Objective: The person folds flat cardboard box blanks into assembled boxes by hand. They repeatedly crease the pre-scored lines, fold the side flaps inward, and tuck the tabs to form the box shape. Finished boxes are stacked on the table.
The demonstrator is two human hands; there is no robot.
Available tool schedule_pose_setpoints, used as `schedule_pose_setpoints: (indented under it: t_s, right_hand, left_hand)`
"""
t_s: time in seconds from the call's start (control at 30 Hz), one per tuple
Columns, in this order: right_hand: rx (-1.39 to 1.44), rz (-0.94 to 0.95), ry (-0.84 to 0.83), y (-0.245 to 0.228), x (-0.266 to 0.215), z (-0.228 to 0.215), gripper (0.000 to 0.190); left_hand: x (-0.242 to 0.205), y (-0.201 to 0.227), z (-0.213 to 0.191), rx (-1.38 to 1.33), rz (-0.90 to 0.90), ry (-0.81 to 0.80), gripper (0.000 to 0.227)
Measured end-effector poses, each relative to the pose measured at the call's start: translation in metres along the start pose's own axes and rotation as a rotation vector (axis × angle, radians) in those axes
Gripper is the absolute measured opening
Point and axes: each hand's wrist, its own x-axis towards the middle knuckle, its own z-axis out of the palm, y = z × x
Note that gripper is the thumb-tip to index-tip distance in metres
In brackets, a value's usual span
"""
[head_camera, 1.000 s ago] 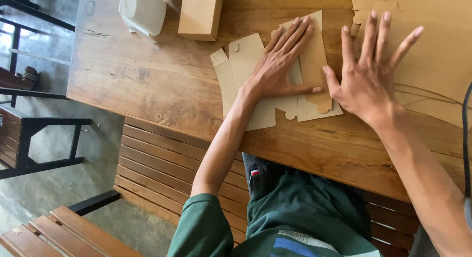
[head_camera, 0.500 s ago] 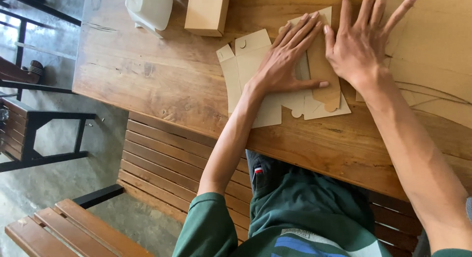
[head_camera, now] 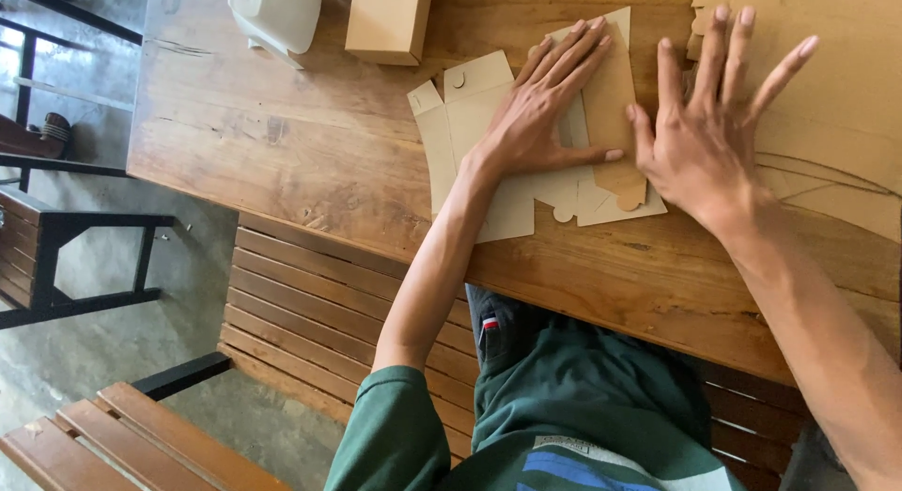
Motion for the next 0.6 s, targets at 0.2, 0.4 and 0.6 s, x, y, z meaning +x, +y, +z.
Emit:
schedule_pose_setpoints:
  t_s: [0.2, 0.4, 0.6]
  right_hand:
    - [-0.024, -0.152, 0.088, 0.022, -0.025, 0.004, 0.08]
    - [-0.042, -0.217, 0.131, 0.019, -0.04, 0.0, 0.079]
    - [0.004, -0.094, 0.046, 0.009, -0.017, -0.008, 0.09]
  left_hand:
    - [0.0, 0.004, -0.004, -0.025, -0.011, 0.002, 0.121]
    - [0.001, 0.003, -0.003, -0.003, -0.008, 0.001, 0.123]
    - [-0.001, 0.002, -0.001, -0.035, 0.0, 0.006, 0.121]
